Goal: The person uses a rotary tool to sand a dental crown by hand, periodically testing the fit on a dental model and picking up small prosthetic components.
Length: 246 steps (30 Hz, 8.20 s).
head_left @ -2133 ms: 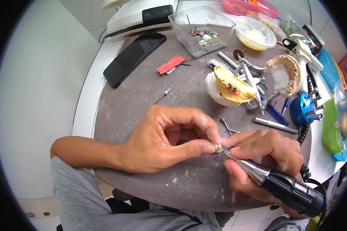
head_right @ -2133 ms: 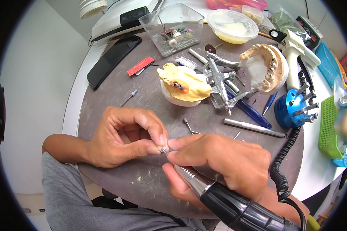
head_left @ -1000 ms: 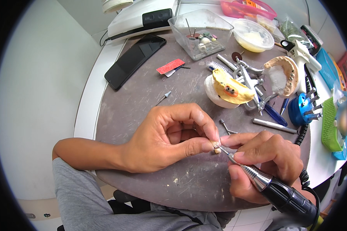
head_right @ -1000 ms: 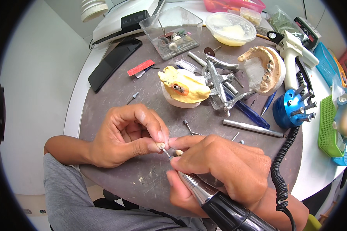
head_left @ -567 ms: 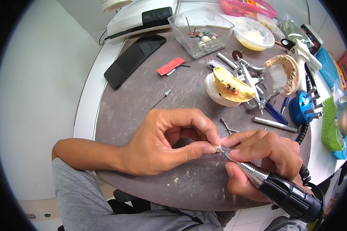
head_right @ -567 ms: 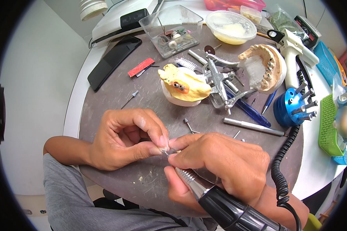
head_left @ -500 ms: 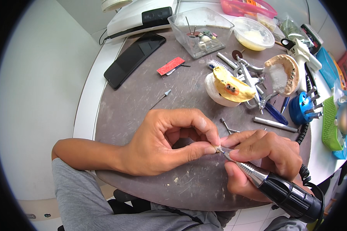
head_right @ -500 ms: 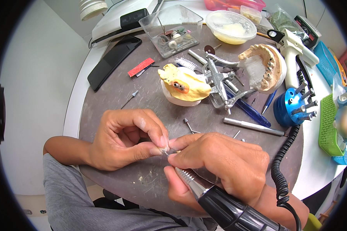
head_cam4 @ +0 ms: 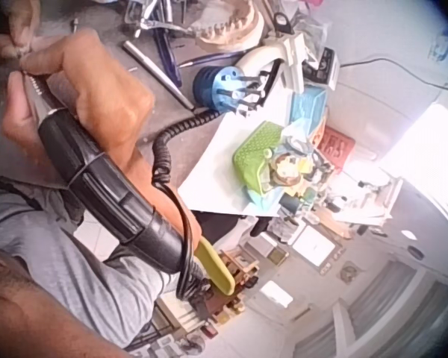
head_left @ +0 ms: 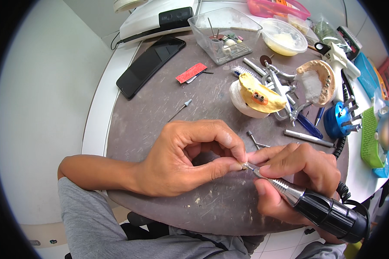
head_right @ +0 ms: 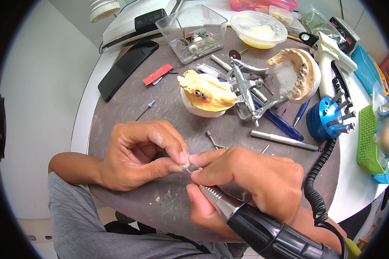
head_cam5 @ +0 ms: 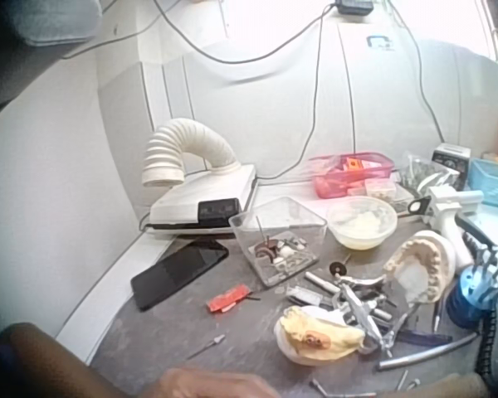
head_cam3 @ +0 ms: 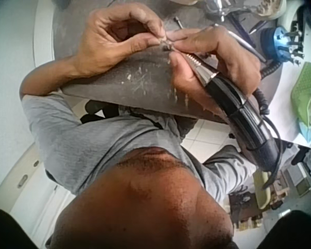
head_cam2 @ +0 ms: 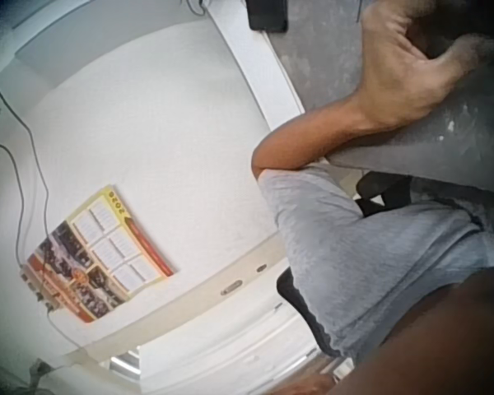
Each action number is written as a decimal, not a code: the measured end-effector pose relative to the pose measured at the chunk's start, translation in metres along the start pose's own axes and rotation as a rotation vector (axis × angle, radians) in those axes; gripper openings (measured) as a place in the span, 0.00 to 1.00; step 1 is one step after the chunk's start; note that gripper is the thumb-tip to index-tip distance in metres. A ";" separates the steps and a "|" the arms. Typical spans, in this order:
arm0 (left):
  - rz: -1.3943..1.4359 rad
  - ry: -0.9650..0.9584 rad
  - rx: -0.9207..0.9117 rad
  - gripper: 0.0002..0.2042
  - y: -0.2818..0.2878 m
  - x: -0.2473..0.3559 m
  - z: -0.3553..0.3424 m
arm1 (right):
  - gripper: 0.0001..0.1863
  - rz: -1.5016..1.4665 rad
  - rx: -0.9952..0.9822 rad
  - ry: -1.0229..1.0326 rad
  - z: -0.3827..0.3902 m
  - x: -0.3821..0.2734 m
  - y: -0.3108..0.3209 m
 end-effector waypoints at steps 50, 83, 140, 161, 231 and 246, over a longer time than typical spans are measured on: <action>-0.081 0.048 -0.036 0.07 0.001 0.003 -0.001 | 0.09 0.006 -0.011 -0.035 0.001 0.000 -0.001; 0.267 0.140 -0.008 0.06 0.005 0.004 -0.002 | 0.13 -0.446 0.119 -0.334 0.004 0.000 -0.005; 0.136 0.071 0.113 0.06 0.000 0.000 0.000 | 0.11 -0.002 0.106 -0.071 0.000 -0.004 -0.001; 0.225 0.153 0.136 0.06 0.003 0.005 0.002 | 0.12 -0.323 0.163 -0.091 -0.001 0.002 -0.013; 0.193 0.180 0.123 0.05 0.005 0.005 -0.001 | 0.10 -0.232 0.164 -0.045 -0.003 0.008 -0.015; 0.172 0.171 0.100 0.05 0.007 0.004 0.000 | 0.11 -0.241 0.170 -0.030 -0.003 0.009 -0.016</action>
Point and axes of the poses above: each hand's wrist, its own z-axis away from the middle knuckle, its own y-axis out of the back of the hand, x = y × z, the point moved 1 cm from there along -z, towards the middle knuckle, and after that the axes turned 6 degrees about z, right-handed, at the moved point
